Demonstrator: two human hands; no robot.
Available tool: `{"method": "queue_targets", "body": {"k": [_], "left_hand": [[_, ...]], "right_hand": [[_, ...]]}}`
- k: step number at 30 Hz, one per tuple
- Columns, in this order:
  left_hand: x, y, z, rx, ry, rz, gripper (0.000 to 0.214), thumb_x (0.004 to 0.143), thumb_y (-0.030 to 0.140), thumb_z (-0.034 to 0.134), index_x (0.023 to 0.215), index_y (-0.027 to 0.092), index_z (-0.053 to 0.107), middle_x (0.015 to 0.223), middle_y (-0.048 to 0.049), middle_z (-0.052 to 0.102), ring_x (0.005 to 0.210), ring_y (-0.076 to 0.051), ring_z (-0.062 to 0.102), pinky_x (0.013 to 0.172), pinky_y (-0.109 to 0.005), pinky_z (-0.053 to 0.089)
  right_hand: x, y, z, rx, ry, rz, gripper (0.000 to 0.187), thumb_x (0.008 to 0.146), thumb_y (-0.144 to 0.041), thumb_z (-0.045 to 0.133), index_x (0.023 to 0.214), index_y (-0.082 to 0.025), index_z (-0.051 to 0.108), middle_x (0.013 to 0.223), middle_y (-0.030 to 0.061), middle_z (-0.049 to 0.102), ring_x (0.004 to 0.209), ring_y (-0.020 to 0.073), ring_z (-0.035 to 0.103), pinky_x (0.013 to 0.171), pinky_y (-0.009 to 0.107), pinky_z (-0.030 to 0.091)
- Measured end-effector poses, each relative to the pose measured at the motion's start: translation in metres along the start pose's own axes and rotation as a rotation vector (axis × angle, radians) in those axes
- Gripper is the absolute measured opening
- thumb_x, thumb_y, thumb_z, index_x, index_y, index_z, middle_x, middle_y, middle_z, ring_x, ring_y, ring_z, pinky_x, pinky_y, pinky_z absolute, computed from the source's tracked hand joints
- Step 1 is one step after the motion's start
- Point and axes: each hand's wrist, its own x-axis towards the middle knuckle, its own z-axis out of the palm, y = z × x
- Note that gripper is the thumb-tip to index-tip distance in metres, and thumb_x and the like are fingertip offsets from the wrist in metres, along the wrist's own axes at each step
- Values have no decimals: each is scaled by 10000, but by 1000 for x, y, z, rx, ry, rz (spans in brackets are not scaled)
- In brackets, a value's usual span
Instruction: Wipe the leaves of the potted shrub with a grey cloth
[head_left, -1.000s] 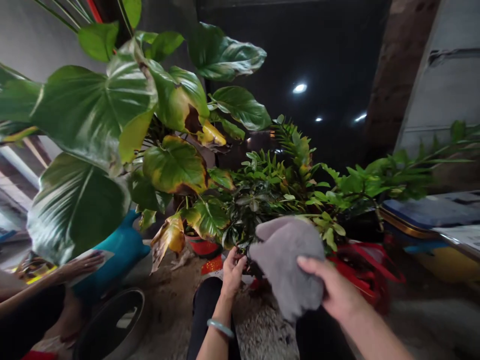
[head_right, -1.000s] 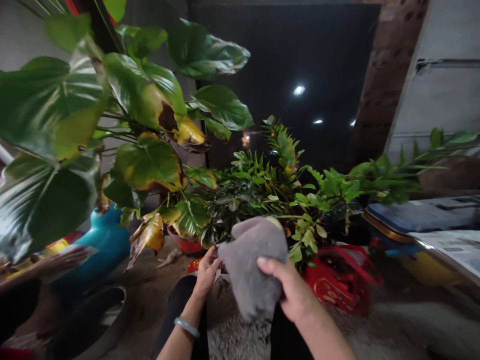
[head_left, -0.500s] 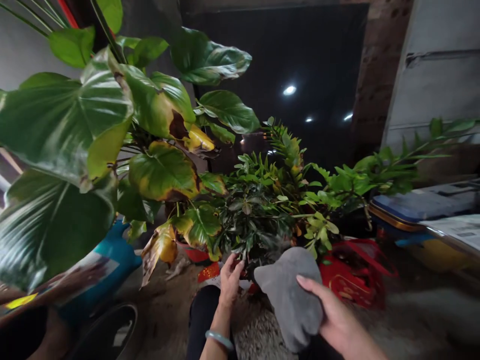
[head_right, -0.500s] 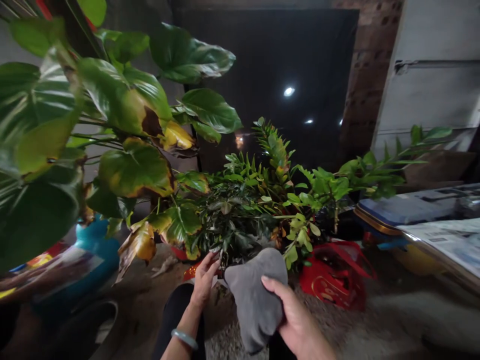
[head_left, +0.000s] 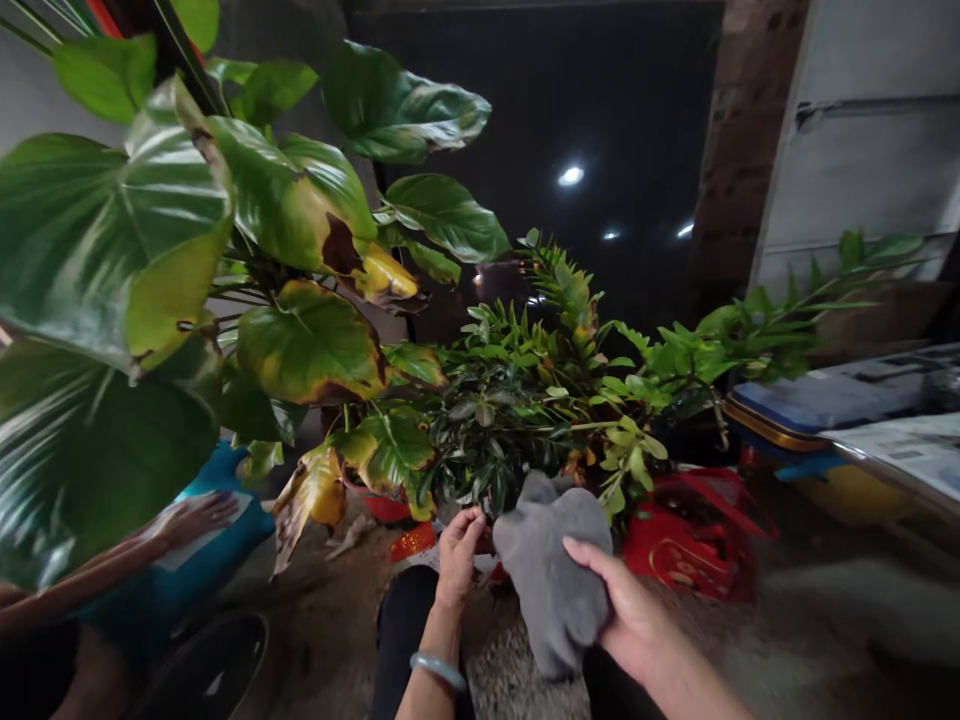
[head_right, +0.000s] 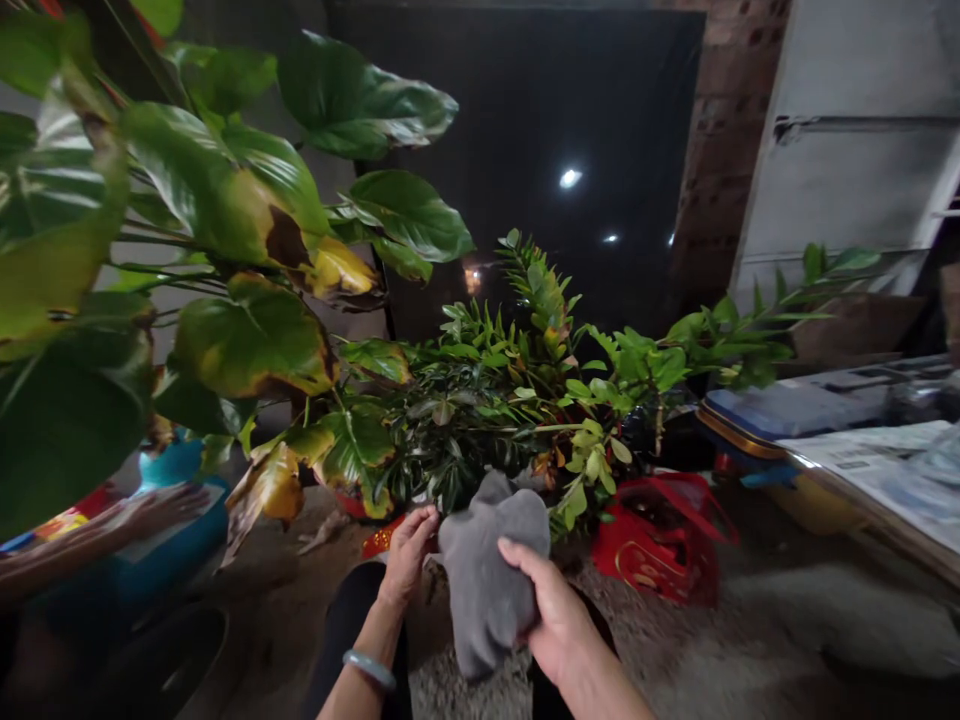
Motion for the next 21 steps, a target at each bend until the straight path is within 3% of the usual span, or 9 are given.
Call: {"method": "queue_targets", "body": {"k": [2, 7, 8, 10, 13, 15, 18, 21], "left_hand": [[1, 1, -1, -8, 2, -11, 443, 437, 496, 816, 623, 148, 614, 517, 49, 501, 462, -85, 456, 448, -212, 407], [0, 0, 3, 16, 33, -14, 466, 399, 508, 818, 634, 142, 649, 530, 20, 547, 510, -122, 523, 493, -247, 467], [0, 0, 4, 19, 38, -19, 470, 389, 511, 819, 627, 141, 651, 524, 15, 553, 509, -125, 525, 488, -246, 465], [-2, 1, 6, 15, 57, -26, 483, 365, 511, 825, 623, 139, 655, 528, 9, 566, 508, -126, 528, 478, -243, 460], [-3, 3, 5, 1, 71, -32, 485, 356, 511, 828, 615, 141, 649, 511, 23, 552, 488, -114, 510, 464, -234, 447], [-3, 5, 3, -7, 64, -36, 457, 377, 504, 825, 586, 144, 634, 483, 38, 526, 462, -98, 482, 453, -223, 425], [-2, 5, 0, -12, 54, -46, 428, 403, 486, 822, 572, 145, 630, 471, 43, 516, 445, -86, 460, 453, -217, 410], [1, 2, 0, -1, 57, -51, 435, 392, 482, 826, 592, 134, 659, 493, 27, 544, 471, -94, 481, 478, -223, 428]], "right_hand": [[-12, -5, 1, -26, -46, -79, 297, 450, -280, 830, 679, -156, 687, 682, 108, 734, 802, 332, 694, 785, 451, 538], [1, -74, 38, 187, -89, -557, 329, 508, -232, 785, 820, -229, 679, 775, 13, 743, 856, 272, 678, 837, 434, 529], [9, -81, 44, 221, -96, -561, 314, 533, -218, 775, 830, -237, 674, 772, 1, 741, 854, 259, 678, 830, 427, 532], [21, -77, 50, 226, -74, -400, 246, 582, -212, 761, 807, -242, 666, 732, -4, 738, 815, 250, 687, 784, 433, 544], [20, -36, 37, 111, 19, -52, 178, 602, -236, 771, 746, -221, 666, 653, 29, 730, 769, 278, 702, 717, 454, 554], [7, -8, 20, 40, 47, 66, 199, 558, -239, 797, 708, -194, 673, 633, 65, 729, 786, 302, 705, 722, 451, 555], [-15, -1, 1, 12, 2, 53, 254, 469, -238, 830, 665, -174, 682, 647, 104, 731, 821, 333, 700, 771, 451, 549], [-20, -41, 5, 133, -10, -208, 267, 465, -237, 820, 695, -199, 690, 672, 69, 740, 777, 305, 702, 794, 440, 548]]}}
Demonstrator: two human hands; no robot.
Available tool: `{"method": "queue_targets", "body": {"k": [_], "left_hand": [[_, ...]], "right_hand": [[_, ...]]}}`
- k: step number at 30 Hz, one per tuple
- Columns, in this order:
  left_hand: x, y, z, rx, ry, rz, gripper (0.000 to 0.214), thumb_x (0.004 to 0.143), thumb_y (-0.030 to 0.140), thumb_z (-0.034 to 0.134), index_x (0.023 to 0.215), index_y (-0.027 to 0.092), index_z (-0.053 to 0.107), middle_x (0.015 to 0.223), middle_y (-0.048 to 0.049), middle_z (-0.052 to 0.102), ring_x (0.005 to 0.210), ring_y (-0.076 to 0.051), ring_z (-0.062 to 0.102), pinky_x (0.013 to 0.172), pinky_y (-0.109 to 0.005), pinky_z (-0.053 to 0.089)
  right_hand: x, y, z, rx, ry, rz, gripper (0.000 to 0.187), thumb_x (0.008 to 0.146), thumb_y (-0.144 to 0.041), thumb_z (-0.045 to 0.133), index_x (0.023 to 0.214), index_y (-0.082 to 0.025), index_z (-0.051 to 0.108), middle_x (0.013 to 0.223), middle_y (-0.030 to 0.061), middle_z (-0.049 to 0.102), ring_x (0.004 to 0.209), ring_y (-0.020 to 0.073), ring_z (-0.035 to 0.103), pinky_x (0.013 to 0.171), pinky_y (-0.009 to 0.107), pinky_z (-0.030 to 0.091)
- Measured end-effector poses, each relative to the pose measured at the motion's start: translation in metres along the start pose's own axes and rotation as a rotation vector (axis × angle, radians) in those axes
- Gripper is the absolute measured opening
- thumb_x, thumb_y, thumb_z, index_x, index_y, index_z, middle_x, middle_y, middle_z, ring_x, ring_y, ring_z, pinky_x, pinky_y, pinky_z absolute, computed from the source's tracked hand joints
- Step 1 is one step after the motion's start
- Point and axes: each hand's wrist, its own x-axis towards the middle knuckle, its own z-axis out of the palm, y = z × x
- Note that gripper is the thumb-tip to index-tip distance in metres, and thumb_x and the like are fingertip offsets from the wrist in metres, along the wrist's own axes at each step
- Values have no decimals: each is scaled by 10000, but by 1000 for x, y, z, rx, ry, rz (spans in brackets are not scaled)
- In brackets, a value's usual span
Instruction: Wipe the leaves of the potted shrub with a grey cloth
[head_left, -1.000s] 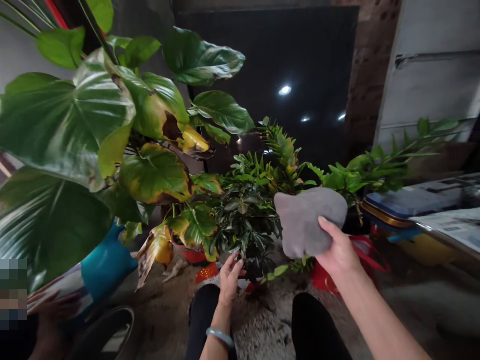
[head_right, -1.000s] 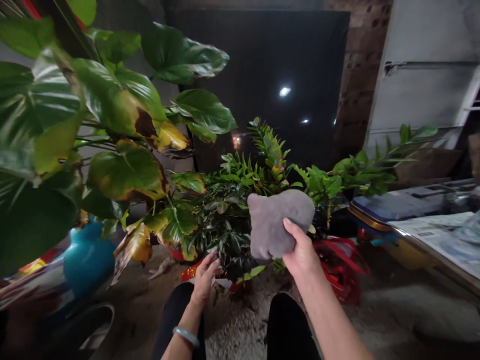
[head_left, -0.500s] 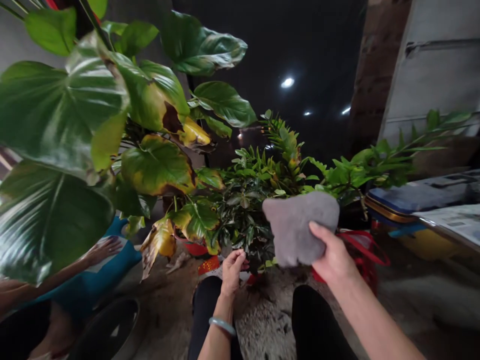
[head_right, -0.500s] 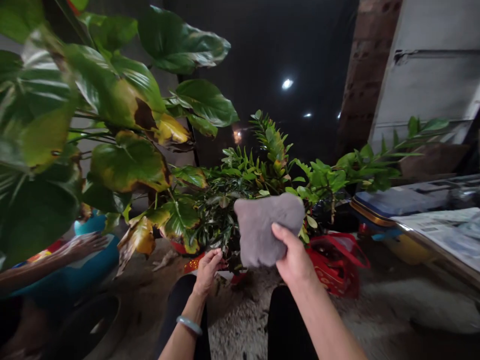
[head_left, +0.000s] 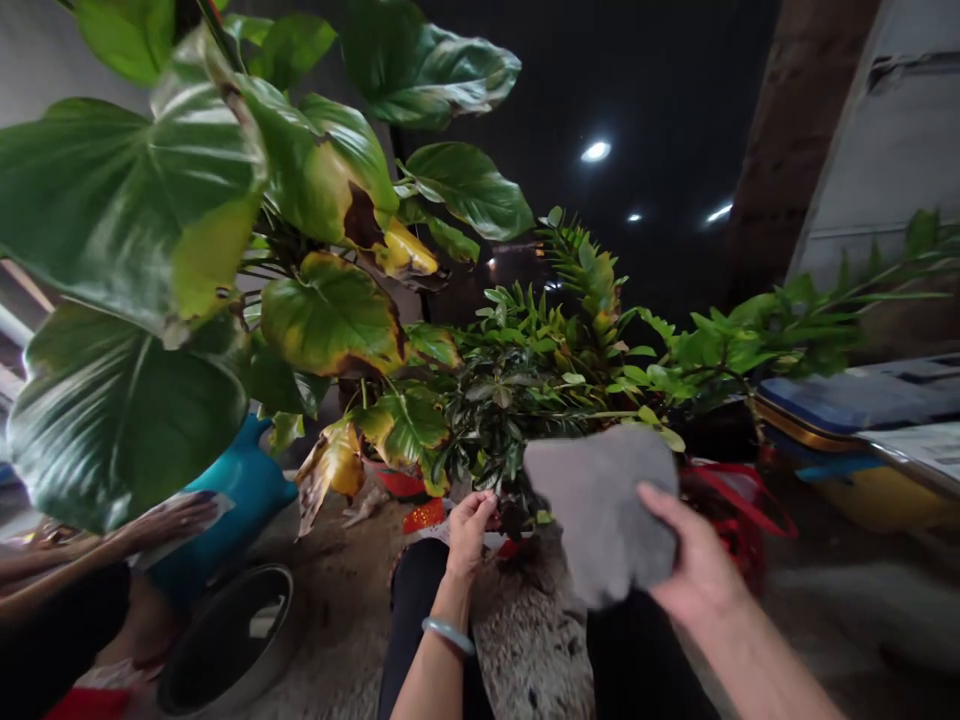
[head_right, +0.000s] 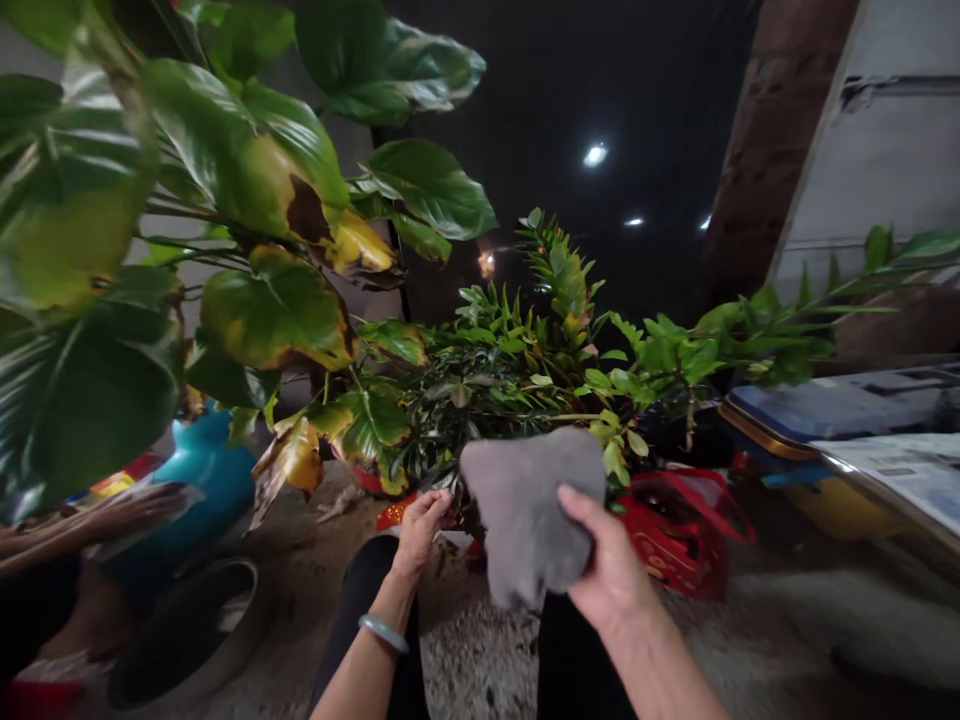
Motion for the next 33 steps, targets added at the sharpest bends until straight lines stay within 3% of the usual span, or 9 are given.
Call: {"method": "queue_targets", "body": {"k": [4, 9, 13, 15, 18, 21, 24, 28, 33], "left_hand": [[1, -4, 1, 16, 4, -3, 441, 379, 486, 829, 578, 128, 666, 499, 11, 556, 487, -110, 503, 490, -238, 438], [1, -5, -3, 15, -6, 5, 432, 387, 474, 836, 600, 136, 672, 510, 18, 556, 503, -113, 503, 505, -242, 439], [2, -5, -7, 8, -31, 1, 423, 417, 486, 830, 569, 138, 644, 503, 29, 534, 494, -102, 481, 491, -228, 418], [3, -6, -7, -4, -36, -10, 420, 419, 482, 832, 567, 138, 643, 504, 30, 536, 496, -102, 485, 497, -230, 423], [3, -8, -4, -24, -22, -28, 437, 377, 474, 847, 577, 135, 657, 507, 21, 558, 501, -111, 505, 508, -241, 444], [1, -8, 0, -32, -12, -20, 466, 348, 490, 850, 588, 136, 663, 505, 15, 565, 512, -118, 519, 505, -241, 449], [-2, -6, 1, -39, -10, -7, 471, 349, 507, 845, 577, 143, 653, 500, 21, 552, 514, -117, 513, 500, -239, 443], [-4, 0, -2, -11, -22, -5, 456, 366, 524, 835, 497, 149, 612, 491, 23, 535, 498, -105, 491, 501, -237, 442], [0, 2, -3, -39, -27, -32, 453, 347, 507, 849, 536, 151, 643, 522, 18, 556, 516, -116, 507, 503, -242, 453]], "right_hand": [[32, -40, 30, 205, -11, -302, 258, 592, -171, 732, 840, -235, 694, 748, -5, 754, 737, 218, 695, 804, 391, 550], [28, 5, 9, 21, 102, 105, 142, 627, -162, 737, 759, -193, 696, 673, 33, 748, 635, 230, 691, 719, 406, 566], [-9, 35, -33, -167, -10, 268, 222, 502, -191, 830, 679, -140, 706, 608, 83, 728, 596, 249, 687, 656, 362, 558], [-17, 22, -36, -179, -53, 229, 288, 426, -208, 859, 659, -140, 705, 574, 76, 715, 551, 247, 671, 630, 362, 552], [-3, -15, -18, -12, 11, -27, 350, 350, -190, 857, 661, -170, 696, 589, 39, 719, 582, 244, 674, 688, 378, 556], [23, -31, 1, 112, 42, -238, 361, 422, -146, 818, 758, -196, 698, 685, 13, 745, 700, 239, 691, 775, 378, 545], [31, -3, -5, 50, 122, -51, 292, 515, -158, 799, 786, -190, 696, 683, 29, 745, 733, 259, 699, 765, 412, 548], [4, 47, -33, -54, 138, 275, 266, 487, -228, 839, 700, -144, 701, 639, 94, 735, 721, 288, 705, 738, 408, 547], [-6, 19, -10, -21, -95, 83, 328, 375, -233, 863, 641, -134, 698, 696, 106, 748, 749, 296, 695, 764, 391, 533]]}}
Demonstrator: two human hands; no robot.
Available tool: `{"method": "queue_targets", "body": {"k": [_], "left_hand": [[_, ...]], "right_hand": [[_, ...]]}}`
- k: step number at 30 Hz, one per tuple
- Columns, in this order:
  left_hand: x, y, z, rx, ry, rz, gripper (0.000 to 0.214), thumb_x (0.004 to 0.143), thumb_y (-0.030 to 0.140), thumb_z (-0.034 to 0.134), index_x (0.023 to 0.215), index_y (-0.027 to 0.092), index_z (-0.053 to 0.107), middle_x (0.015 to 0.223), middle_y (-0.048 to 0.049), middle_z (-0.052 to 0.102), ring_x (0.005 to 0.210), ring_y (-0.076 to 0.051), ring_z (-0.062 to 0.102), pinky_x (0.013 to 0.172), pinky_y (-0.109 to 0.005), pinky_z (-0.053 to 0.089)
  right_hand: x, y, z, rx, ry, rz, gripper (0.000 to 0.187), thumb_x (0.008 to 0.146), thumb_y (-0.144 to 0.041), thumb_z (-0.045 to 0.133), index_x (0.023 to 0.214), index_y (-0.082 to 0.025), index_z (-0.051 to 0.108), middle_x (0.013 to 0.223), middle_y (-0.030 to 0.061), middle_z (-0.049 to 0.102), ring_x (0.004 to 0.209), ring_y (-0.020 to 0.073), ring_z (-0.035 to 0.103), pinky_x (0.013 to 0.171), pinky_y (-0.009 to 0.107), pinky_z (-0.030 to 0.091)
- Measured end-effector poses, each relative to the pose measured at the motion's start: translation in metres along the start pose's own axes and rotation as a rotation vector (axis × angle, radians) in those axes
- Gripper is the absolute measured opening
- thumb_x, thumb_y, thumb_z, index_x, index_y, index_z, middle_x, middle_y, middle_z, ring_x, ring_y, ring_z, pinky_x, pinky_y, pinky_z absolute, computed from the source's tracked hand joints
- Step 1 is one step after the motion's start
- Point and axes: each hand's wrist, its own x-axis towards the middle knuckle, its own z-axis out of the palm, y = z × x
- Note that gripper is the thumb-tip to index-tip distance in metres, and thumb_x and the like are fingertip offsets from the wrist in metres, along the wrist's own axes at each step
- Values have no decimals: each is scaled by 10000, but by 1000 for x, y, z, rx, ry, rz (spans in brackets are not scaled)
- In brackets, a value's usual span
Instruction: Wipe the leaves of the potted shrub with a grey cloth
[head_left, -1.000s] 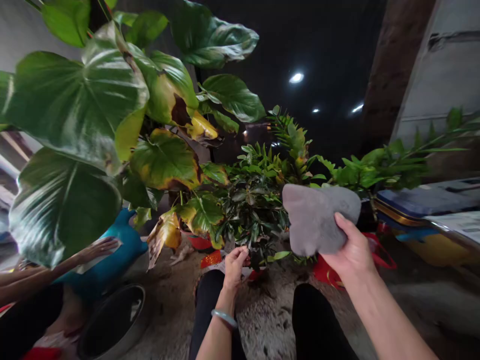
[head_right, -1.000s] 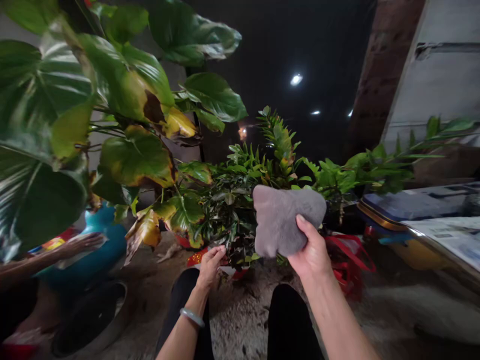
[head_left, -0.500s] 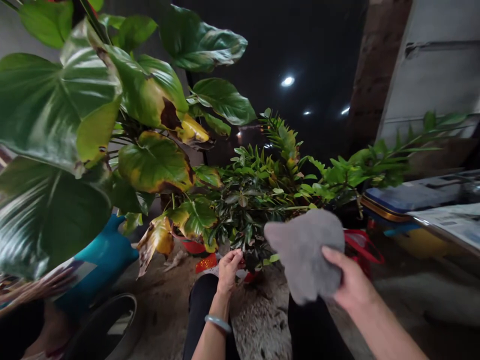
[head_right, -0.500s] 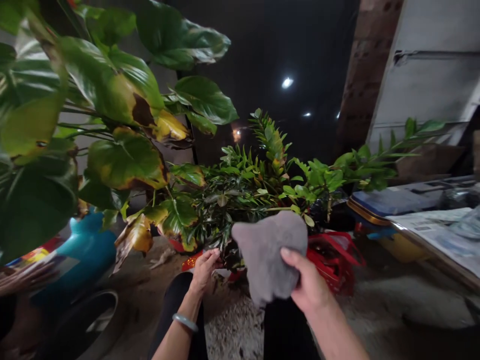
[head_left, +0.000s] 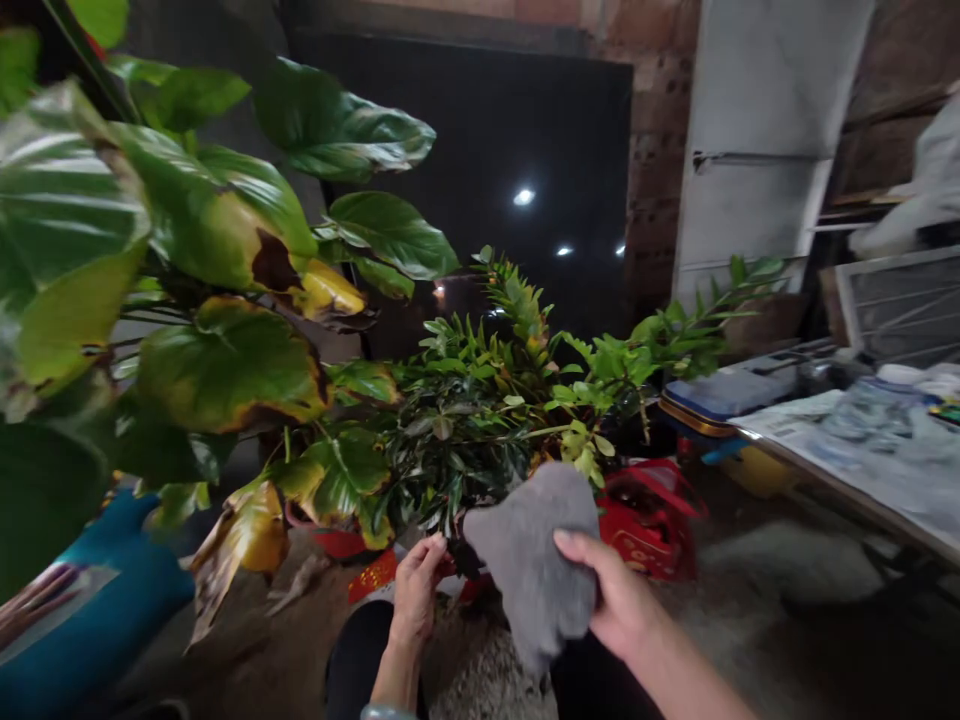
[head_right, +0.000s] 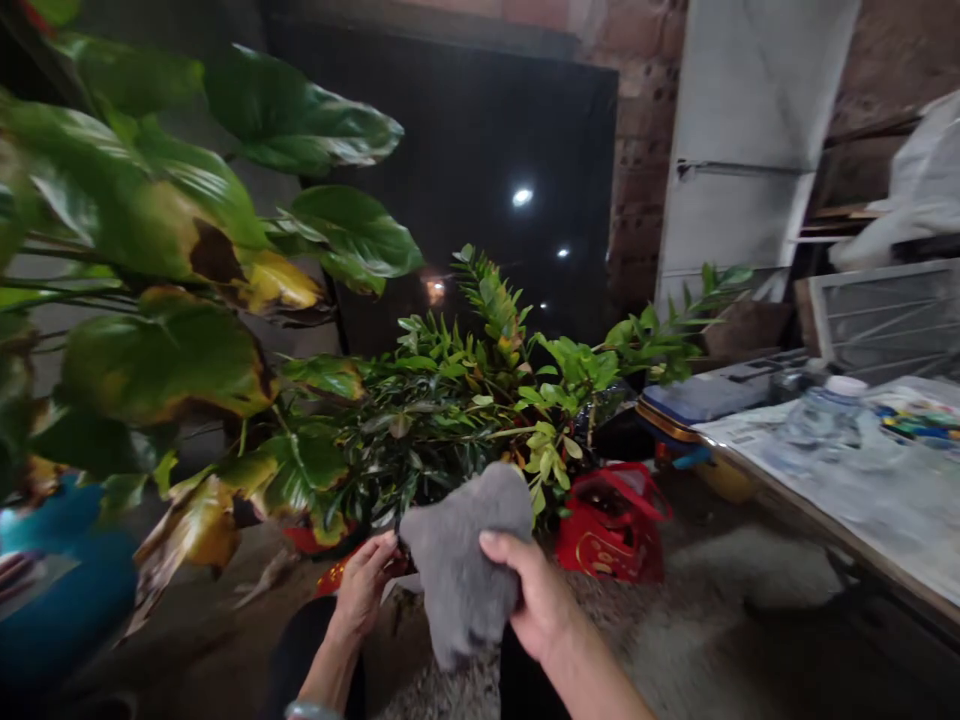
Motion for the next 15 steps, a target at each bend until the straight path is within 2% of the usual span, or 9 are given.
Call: {"method": "queue_targets", "body": {"k": [2, 4, 6, 9, 12, 15], "left_hand": [[2, -1, 1, -27, -12, -6, 449, 352, 487, 857, 570, 150, 655, 557, 13, 574, 548, -125, 526, 525, -251, 472], [2, -3, 2, -59, -37, -25, 445, 351, 466, 864, 589, 154, 653, 587, 10, 586, 583, -139, 547, 545, -264, 489], [0, -4, 3, -90, -64, -40, 433, 359, 449, 867, 590, 162, 639, 601, 11, 586, 607, -151, 564, 556, -273, 498], [-3, -4, 4, -110, -61, -43, 423, 364, 437, 867, 575, 168, 618, 580, 25, 563, 588, -136, 548, 547, -263, 492], [-4, -2, 7, -100, -29, -55, 447, 331, 452, 867, 545, 164, 601, 516, 47, 516, 506, -97, 479, 490, -228, 445], [-4, -1, 9, -86, -28, -60, 466, 318, 479, 862, 523, 157, 594, 489, 43, 510, 488, -92, 467, 493, -231, 438]], "right_hand": [[13, -28, 16, 59, 1, -166, 317, 389, -208, 849, 661, -140, 700, 722, 94, 753, 740, 278, 688, 760, 380, 531], [29, -42, 23, 116, 71, -239, 273, 448, -190, 824, 688, -161, 697, 702, 63, 749, 717, 253, 683, 741, 370, 531], [41, -35, 19, 126, 172, -175, 221, 519, -198, 799, 712, -182, 692, 670, 37, 741, 682, 239, 680, 703, 376, 533], [37, 3, 1, 42, 251, 46, 209, 551, -239, 798, 718, -179, 688, 661, 57, 738, 650, 252, 680, 644, 392, 531], [15, 27, -9, -26, 190, 148, 292, 455, -257, 845, 677, -144, 692, 639, 94, 731, 677, 276, 688, 674, 393, 535], [4, 9, 6, 4, 55, 41, 358, 364, -243, 871, 659, -134, 700, 641, 92, 732, 732, 293, 692, 753, 395, 535]]}}
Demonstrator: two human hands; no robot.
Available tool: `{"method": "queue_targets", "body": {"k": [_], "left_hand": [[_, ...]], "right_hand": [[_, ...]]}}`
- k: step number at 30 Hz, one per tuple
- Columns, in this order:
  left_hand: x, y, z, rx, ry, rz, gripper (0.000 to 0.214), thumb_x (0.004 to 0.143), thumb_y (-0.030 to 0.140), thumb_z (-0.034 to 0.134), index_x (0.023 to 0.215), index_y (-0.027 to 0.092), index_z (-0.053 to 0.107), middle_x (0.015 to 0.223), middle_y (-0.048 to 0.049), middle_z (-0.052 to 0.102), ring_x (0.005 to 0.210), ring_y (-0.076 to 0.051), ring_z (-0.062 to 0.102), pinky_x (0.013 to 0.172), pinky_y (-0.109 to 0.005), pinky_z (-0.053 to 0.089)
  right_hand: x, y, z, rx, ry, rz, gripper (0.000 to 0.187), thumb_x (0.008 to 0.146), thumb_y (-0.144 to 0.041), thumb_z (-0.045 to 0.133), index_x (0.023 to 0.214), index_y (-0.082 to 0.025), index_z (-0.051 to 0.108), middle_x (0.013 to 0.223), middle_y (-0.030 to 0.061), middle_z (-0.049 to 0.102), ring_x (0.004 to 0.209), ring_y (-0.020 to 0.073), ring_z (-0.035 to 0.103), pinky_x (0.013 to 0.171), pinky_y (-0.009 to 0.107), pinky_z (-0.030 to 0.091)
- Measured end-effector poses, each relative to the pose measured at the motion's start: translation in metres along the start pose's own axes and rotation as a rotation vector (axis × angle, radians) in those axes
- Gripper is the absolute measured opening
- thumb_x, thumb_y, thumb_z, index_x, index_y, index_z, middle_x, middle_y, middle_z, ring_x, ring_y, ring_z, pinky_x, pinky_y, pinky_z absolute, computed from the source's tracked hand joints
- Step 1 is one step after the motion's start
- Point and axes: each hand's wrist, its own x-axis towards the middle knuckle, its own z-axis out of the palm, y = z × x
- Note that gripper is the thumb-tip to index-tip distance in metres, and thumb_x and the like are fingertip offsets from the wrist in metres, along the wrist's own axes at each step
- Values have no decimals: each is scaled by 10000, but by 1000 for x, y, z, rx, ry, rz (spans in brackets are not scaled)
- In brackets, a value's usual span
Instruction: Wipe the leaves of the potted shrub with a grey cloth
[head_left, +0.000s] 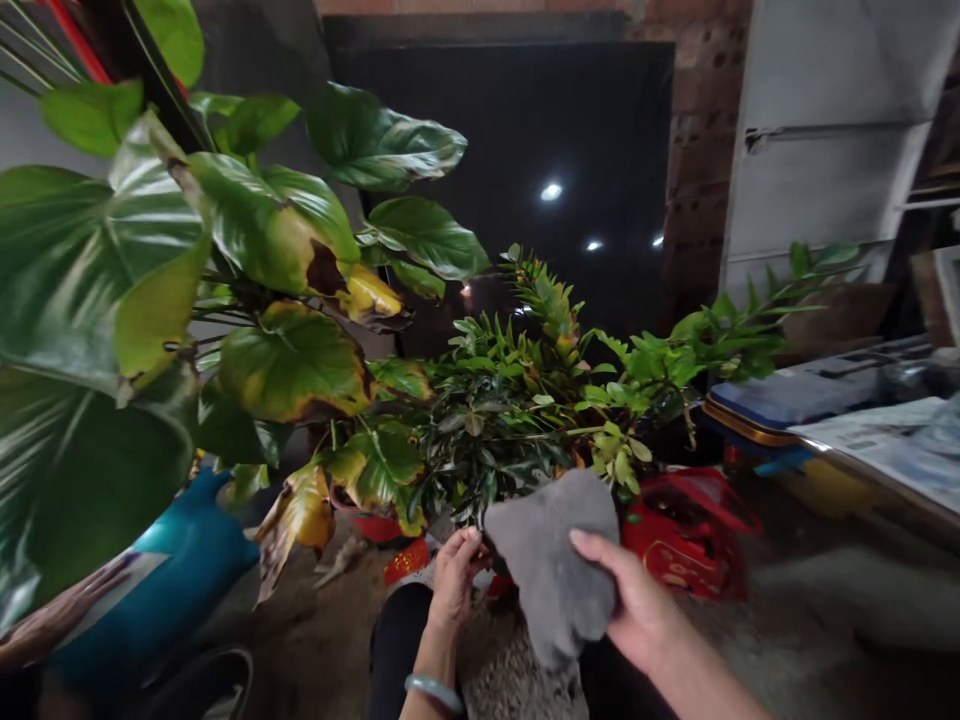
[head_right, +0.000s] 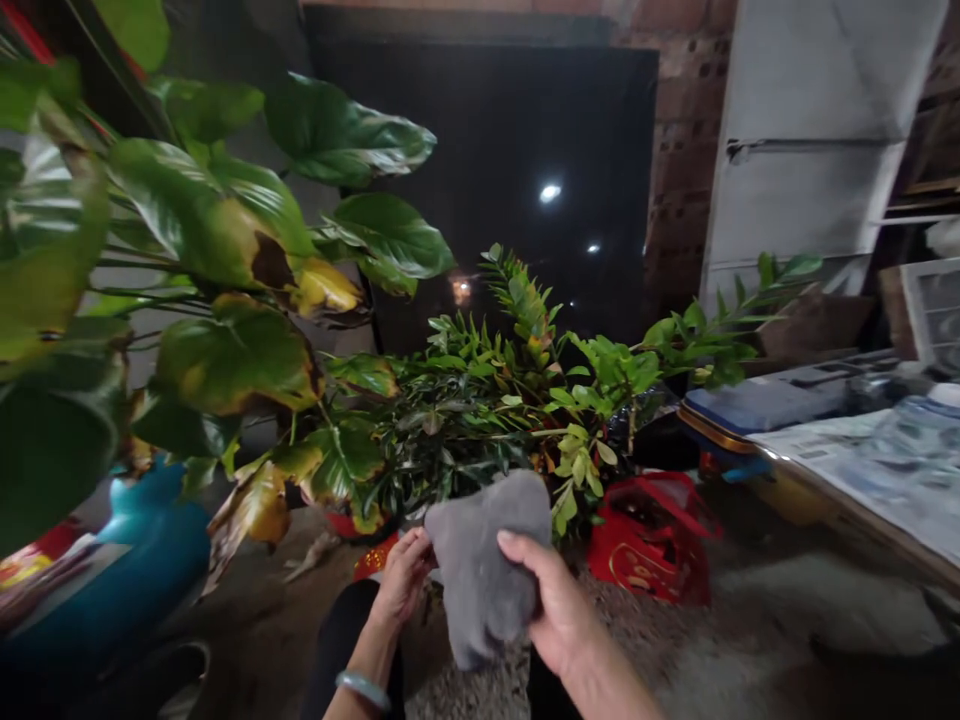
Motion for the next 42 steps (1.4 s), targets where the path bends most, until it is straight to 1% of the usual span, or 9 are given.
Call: {"method": "queue_targets", "body": {"k": [5, 10, 13, 16, 21, 25, 30, 37, 42], "left_hand": [[0, -2, -1, 21, 23, 20, 493, 317, 510, 857, 551, 151, 613, 525, 13, 557, 536, -116, 504, 524, -251, 458], [-2, -2, -4, 13, 17, 20, 487, 334, 519, 849, 551, 159, 602, 495, 28, 535, 518, -112, 487, 512, -246, 439], [0, -3, -5, 12, -8, 23, 445, 372, 483, 845, 520, 164, 572, 482, 36, 516, 480, -94, 448, 486, -234, 391], [1, -5, -4, -8, 3, 27, 417, 364, 438, 846, 523, 173, 566, 491, 26, 528, 481, -101, 448, 492, -246, 381], [-2, -5, 0, 14, 15, 11, 464, 353, 495, 838, 560, 168, 582, 485, 21, 524, 519, -123, 489, 521, -254, 425], [-4, -4, -1, 25, 0, 31, 464, 370, 498, 833, 568, 162, 581, 497, 23, 527, 520, -122, 494, 512, -250, 428], [-2, -5, -5, 20, -16, 50, 411, 423, 455, 823, 556, 162, 567, 481, 46, 488, 454, -82, 426, 457, -218, 348], [-10, -8, -14, 53, -13, 7, 386, 455, 435, 809, 642, 163, 609, 690, -32, 643, 581, -122, 542, 554, -250, 442], [-19, 0, -33, 121, 45, -4, 347, 447, 390, 807, 628, 149, 635, 723, -69, 674, 574, -130, 546, 519, -249, 436]], "right_hand": [[26, -55, 37, 138, -43, -356, 333, 427, -162, 832, 727, -197, 690, 710, 10, 751, 722, 232, 686, 777, 368, 541], [37, -10, 20, 52, 193, 11, 242, 558, -207, 807, 761, -182, 678, 631, 43, 728, 699, 259, 699, 695, 407, 552], [12, 23, 6, -22, 132, 157, 315, 480, -238, 848, 732, -137, 688, 646, 100, 732, 798, 314, 702, 719, 420, 551], [-10, 10, 13, -22, 15, 93, 385, 351, -227, 870, 676, -125, 690, 661, 120, 734, 847, 352, 687, 772, 437, 545], [4, -55, 41, 107, -10, -372, 376, 409, -150, 797, 759, -223, 680, 733, 13, 750, 850, 290, 684, 820, 434, 538], [22, -30, 32, 69, 97, -150, 278, 538, -174, 784, 780, -235, 664, 693, -4, 741, 733, 247, 697, 750, 430, 559], [-6, 36, 3, -108, 121, 209, 304, 492, -231, 834, 746, -166, 680, 709, 98, 749, 816, 318, 704, 721, 435, 563], [-12, -35, 19, 62, 25, -322, 348, 550, -177, 747, 879, -275, 688, 765, -18, 751, 751, 218, 691, 730, 355, 556], [1, -14, 7, 20, 131, -78, 298, 589, -143, 737, 852, -264, 665, 718, -37, 742, 658, 199, 677, 729, 396, 558]]}}
